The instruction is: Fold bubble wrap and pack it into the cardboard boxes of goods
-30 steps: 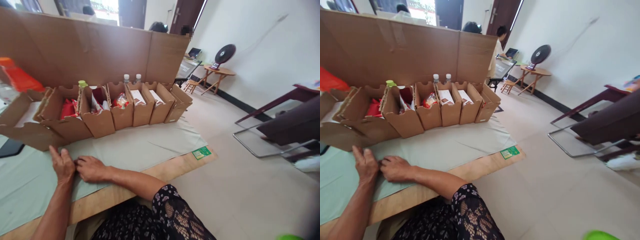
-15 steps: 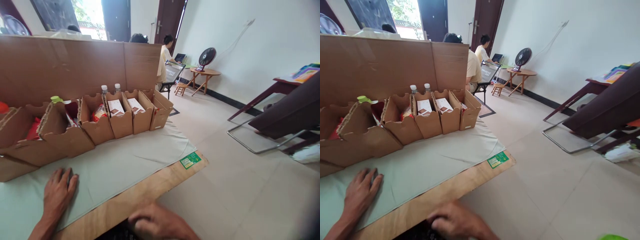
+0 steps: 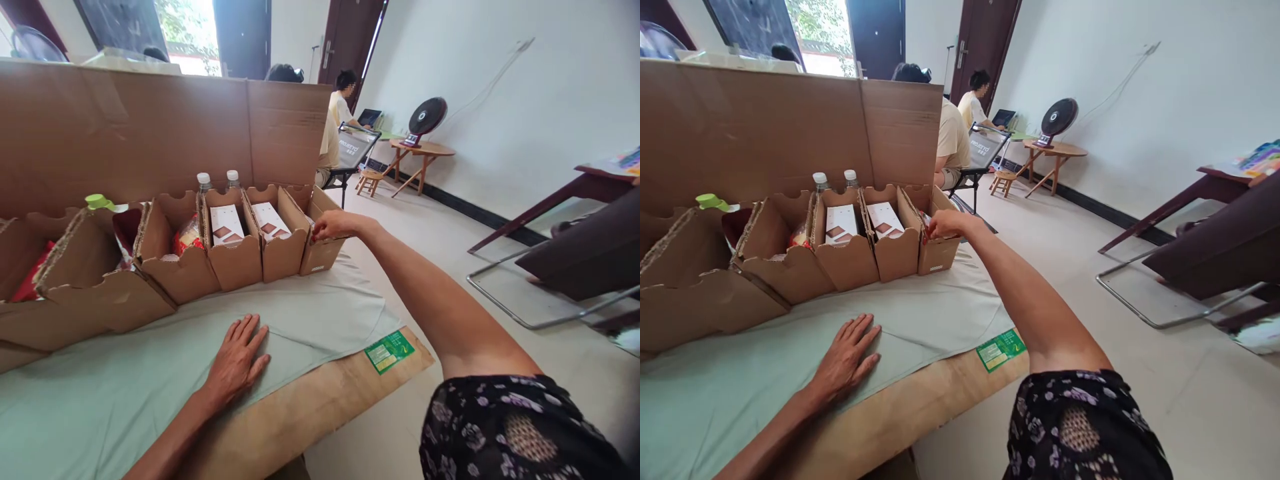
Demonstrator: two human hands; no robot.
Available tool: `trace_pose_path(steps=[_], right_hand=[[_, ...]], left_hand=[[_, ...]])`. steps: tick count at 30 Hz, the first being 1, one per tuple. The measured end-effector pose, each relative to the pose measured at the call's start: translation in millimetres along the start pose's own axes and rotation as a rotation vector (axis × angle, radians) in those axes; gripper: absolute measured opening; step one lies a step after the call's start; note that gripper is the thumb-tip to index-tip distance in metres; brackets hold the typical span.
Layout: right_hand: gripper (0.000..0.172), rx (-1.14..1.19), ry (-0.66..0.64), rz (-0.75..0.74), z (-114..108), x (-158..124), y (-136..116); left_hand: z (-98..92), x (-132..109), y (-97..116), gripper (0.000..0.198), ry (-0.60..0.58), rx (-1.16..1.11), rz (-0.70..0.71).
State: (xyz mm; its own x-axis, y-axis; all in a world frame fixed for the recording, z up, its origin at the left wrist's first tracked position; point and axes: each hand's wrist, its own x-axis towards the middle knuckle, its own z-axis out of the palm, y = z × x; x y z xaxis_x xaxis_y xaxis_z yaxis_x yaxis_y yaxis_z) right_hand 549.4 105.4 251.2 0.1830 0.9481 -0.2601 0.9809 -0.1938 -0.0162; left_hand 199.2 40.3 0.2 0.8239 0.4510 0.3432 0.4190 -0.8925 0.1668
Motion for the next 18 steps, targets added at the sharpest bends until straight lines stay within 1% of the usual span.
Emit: trace_pose_path(steps=[1, 3, 5, 7, 9, 11, 12, 16, 18], right_hand=[[0.024, -0.01, -0.056, -0.005, 1, 12, -2], [0.025, -0.042, -0.143, 0.005, 4, 27, -3], [0.029, -0.066, -0.199, 0.012, 3, 33, 1], [0.03, -0.082, -0.231, 0.011, -1, 32, 8], [0.031, -0.105, -0.238, 0.021, -3, 29, 13], [0.033, -0.137, -0.222, 0.056, -1, 28, 14], [0.035, -0.155, -0.209, 0.082, 2, 28, 13], [0.053, -0.2, -0.16, 0.165, 14, 36, 2], [0.052, -0.203, -0.153, 0.155, 13, 41, 1]], left_hand=[[0.9, 2, -2, 0.049, 0.006, -0.008, 0.0], [1.6, 1, -3, 0.048, 0.026, -0.021, 0.003], [1.5, -1, -2, 0.048, 0.041, -0.025, 0.004], [0.9, -2, -1, 0.048, 0.047, -0.026, 0.006], [-0.2, -2, 0, 0.047, 0.048, -0.037, 0.004], [-2.3, 0, 0, 0.047, 0.044, -0.055, -0.003], [-3.7, 1, 0, 0.047, 0.037, -0.064, -0.009], [-10.3, 4, 1, 0.048, -0.017, -0.102, -0.036], [-12.2, 5, 2, 0.049, -0.044, -0.129, -0.061]])
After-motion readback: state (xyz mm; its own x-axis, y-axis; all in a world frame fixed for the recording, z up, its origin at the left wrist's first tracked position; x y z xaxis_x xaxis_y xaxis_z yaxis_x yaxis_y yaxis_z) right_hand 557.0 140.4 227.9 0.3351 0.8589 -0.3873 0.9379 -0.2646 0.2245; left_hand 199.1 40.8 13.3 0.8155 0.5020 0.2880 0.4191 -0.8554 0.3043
